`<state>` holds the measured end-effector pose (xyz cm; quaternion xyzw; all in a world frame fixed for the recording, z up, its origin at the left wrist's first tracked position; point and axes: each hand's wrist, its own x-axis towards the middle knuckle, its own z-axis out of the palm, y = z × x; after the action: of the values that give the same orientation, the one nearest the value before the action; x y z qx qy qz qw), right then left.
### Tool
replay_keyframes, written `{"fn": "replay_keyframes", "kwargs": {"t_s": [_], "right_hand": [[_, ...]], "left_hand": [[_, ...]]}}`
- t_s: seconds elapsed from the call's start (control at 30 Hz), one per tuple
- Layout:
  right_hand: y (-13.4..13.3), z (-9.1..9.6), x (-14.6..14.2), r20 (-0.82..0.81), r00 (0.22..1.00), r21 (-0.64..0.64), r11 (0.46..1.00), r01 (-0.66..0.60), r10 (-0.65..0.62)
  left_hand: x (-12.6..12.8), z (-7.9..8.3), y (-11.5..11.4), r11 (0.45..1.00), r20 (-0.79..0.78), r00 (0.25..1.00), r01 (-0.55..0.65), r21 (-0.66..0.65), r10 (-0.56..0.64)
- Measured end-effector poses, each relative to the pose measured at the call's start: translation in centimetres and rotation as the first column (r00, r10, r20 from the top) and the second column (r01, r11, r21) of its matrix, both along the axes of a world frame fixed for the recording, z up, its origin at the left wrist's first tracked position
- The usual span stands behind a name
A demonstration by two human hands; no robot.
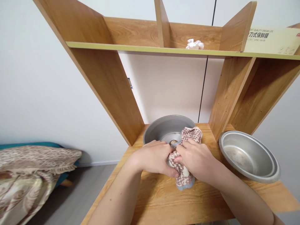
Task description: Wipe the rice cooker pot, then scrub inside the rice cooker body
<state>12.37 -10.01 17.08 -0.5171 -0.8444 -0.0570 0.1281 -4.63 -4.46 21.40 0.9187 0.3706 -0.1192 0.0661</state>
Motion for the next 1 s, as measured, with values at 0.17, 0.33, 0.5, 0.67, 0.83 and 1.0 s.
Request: {"fn": "replay_keyframes", "kwargs": {"t_s": [0.17,0.33,0.5,0.67,0.83,1.0], "right_hand": [[-0.1,0.8,0.6,0.009,1.0,-0.027,0.999,-0.029,0.029],[-0.1,0.9,0.4,0.025,0.999,-0.035,0.999,-0.027,0.028],[0.2,-0.4,0.0,0.008,1.0,0.052,0.998,-0.021,0.02],[0.4,-1.4,-0.3,0.007,1.0,0.125,0.992,-0.014,0.013],[0.4,-1.8,-0.7,0.018,1.0,0.127,0.992,-0.004,0.002],[0.4,-1.8,-0.9,0.017,1.0,0.123,0.992,0.001,-0.003]], "left_hand": [[-0.1,-0.2,0.1,1.0,0.011,1.0,0.012,0.004,-0.012],[0.0,-0.2,0.1,1.0,0.03,1.0,0.003,0.004,-0.003],[0.2,-0.3,0.1,1.0,0.012,1.0,-0.009,-0.005,0.009],[0.2,-0.3,0.2,1.0,0.019,1.0,-0.005,-0.014,0.005],[0.2,-0.3,0.2,1.0,0.016,1.0,0.001,-0.015,0.0],[0.2,-0.3,0.2,1.0,0.013,1.0,0.005,-0.018,-0.005]]}}
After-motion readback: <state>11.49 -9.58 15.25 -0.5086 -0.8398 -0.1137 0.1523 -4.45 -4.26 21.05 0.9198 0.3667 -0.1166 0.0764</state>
